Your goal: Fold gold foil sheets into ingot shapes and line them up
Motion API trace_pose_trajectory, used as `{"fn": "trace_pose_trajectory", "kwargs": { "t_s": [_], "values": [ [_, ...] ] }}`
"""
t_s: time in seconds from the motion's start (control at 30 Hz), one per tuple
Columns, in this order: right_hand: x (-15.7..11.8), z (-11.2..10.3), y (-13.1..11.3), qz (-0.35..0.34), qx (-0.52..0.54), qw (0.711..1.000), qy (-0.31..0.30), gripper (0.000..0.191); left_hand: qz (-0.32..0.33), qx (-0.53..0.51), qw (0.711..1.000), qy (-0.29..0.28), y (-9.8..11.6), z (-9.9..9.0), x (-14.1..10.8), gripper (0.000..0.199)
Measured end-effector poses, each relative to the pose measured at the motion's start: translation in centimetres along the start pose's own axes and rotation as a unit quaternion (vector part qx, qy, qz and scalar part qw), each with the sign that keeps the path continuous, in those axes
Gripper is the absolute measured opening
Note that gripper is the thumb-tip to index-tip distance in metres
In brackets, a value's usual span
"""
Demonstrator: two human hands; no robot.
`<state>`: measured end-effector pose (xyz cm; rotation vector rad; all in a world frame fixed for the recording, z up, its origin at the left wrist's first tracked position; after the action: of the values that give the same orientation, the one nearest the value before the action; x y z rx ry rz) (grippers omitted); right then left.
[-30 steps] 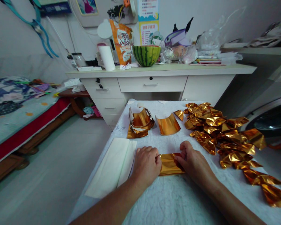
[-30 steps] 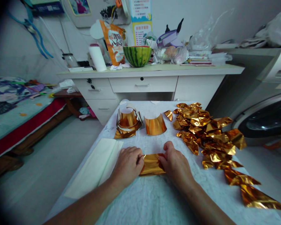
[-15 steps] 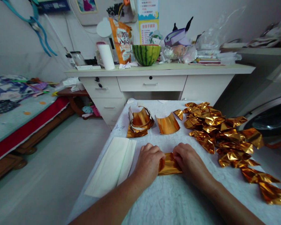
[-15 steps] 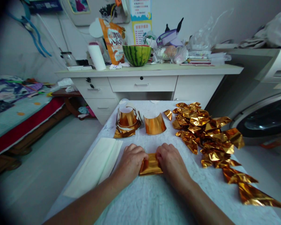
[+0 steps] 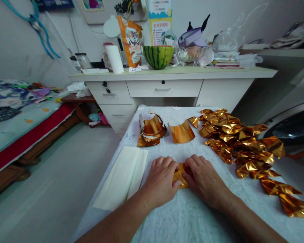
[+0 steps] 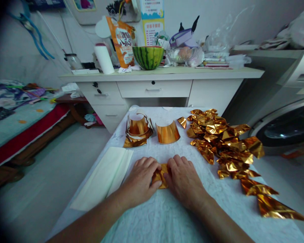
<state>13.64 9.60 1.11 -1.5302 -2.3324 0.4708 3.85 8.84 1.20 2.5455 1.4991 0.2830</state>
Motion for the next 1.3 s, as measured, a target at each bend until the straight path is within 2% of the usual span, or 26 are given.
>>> {"fn": "trace_pose_trajectory", "kwargs": {
  "t_s": [0.33, 0.43, 0.53, 0.73, 0.93, 1.03, 1.17, 1.3],
  "values": [
    [-0.7, -0.1, -1.0, 0.004, -0.058, 0.998, 0.033, 0.034, 0.022, -0.050, 0.997, -0.051, -0.4, 0.3, -0.5, 0.034],
    [-0.7, 0.0, -1.0, 0.007, -0.060, 0.997, 0.037, 0.034, 0.028, -0.066, 0.996, -0.060, -0.5, 0.3, -0.5, 0.030],
    [-0.7, -0.1, -0.7, 0.005, -0.040, 0.999, 0.027, 0.029, 0.013, -0.070, 0.996, -0.053, -0.8, 0.4, -0.3, 0.018],
    [-0.4, 0.2, 0.2, 0.021, -0.009, 1.000, 0.006, 0.007, -0.024, -0.028, 0.999, -0.002, -1.0, 0.2, 0.2, 0.011],
    [-0.4, 0.3, 0.2, 0.019, -0.042, 0.998, 0.031, 0.009, 0.001, -0.014, 0.999, 0.036, 0.2, -0.6, 0.2, 0.007],
    [-0.4, 0.4, 0.0, 0.015, -0.053, 0.998, 0.028, 0.008, 0.020, -0.029, 0.999, 0.030, 0.6, -0.2, 0.3, 0.007],
    [-0.5, 0.6, 0.0, 0.011, -0.061, 0.998, 0.018, 0.009, 0.014, -0.049, 0.999, 0.018, 0.2, 0.6, 0.2, 0.011],
    [-0.6, 0.7, -0.1, 0.005, -0.065, 0.998, 0.021, 0.010, 0.025, -0.062, 0.998, 0.004, 0.3, 0.6, 0.1, 0.013]
  ]
}}
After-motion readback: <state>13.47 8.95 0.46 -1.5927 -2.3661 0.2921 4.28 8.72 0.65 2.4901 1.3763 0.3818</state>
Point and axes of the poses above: each hand's wrist, its own x-axis towards the middle knuckle, its own z-axis out of the palm, y = z × x, the point moved 10 cm from there along x, towards the middle knuckle, and after that the axes turned 13 degrees about x, right-handed, at the moved point
